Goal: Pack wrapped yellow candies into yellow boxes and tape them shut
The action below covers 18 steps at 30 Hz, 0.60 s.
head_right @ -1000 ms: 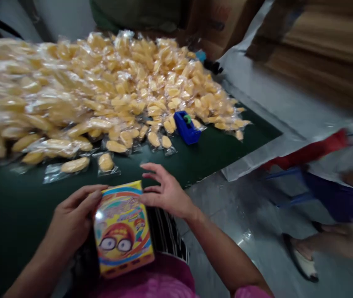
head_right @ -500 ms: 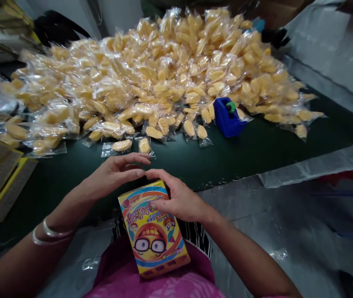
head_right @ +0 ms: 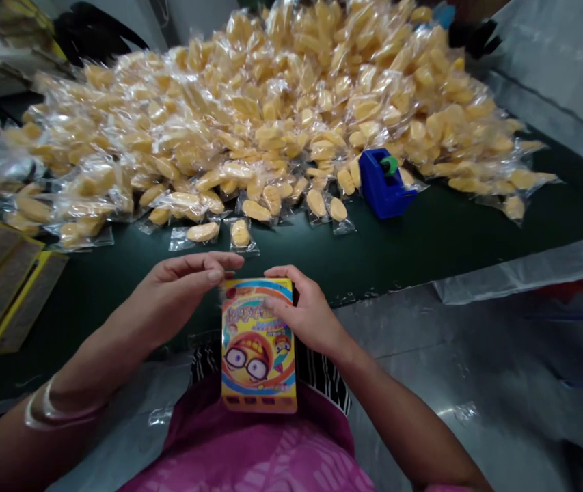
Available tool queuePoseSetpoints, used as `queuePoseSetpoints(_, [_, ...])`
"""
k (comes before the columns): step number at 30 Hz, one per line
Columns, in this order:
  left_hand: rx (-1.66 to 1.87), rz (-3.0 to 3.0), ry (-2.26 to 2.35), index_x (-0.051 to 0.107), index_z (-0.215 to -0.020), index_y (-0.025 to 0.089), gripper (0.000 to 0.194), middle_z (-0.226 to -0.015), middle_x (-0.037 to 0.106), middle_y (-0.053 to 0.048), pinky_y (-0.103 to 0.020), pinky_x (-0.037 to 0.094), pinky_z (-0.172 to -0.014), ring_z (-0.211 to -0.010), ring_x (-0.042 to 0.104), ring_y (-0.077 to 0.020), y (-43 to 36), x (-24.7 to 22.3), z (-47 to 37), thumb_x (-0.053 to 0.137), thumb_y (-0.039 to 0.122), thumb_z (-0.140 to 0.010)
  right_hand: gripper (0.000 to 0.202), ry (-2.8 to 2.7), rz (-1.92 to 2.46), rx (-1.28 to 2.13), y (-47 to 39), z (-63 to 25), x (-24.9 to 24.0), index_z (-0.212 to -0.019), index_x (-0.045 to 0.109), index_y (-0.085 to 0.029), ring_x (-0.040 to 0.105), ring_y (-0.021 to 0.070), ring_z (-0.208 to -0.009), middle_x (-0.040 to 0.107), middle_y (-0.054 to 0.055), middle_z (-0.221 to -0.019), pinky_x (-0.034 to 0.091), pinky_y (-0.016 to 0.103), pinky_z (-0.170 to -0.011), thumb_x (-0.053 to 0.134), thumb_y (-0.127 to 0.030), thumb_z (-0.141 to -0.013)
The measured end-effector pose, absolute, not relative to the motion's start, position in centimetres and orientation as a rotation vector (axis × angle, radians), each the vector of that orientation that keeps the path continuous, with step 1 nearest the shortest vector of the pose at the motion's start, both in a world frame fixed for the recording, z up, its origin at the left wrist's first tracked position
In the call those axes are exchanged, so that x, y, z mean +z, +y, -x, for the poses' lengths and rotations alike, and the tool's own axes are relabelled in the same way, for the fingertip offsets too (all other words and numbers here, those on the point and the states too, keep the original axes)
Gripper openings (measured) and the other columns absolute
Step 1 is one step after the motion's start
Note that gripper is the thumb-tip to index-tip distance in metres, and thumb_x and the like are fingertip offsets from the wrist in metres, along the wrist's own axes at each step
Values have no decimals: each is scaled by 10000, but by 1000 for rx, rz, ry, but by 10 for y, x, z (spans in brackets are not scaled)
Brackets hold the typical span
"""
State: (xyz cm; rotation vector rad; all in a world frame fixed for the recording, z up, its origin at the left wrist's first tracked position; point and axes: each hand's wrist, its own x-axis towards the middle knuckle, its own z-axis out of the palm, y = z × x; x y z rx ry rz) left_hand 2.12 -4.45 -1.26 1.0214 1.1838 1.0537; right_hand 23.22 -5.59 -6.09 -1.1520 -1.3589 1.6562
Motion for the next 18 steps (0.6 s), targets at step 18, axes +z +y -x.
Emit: queuePoseSetpoints(18, [578,-1353,1241,778,-728,245,202,-1257,712,-56,-392,440,-1047,-1400,457,-302,-59,-7,-19,636,366,-805,431,-1259,1115,1772,-82,-220,-59,-1039,613,-188,624,158,-764,663,27,-895,499,273,-669,654,-568,-840])
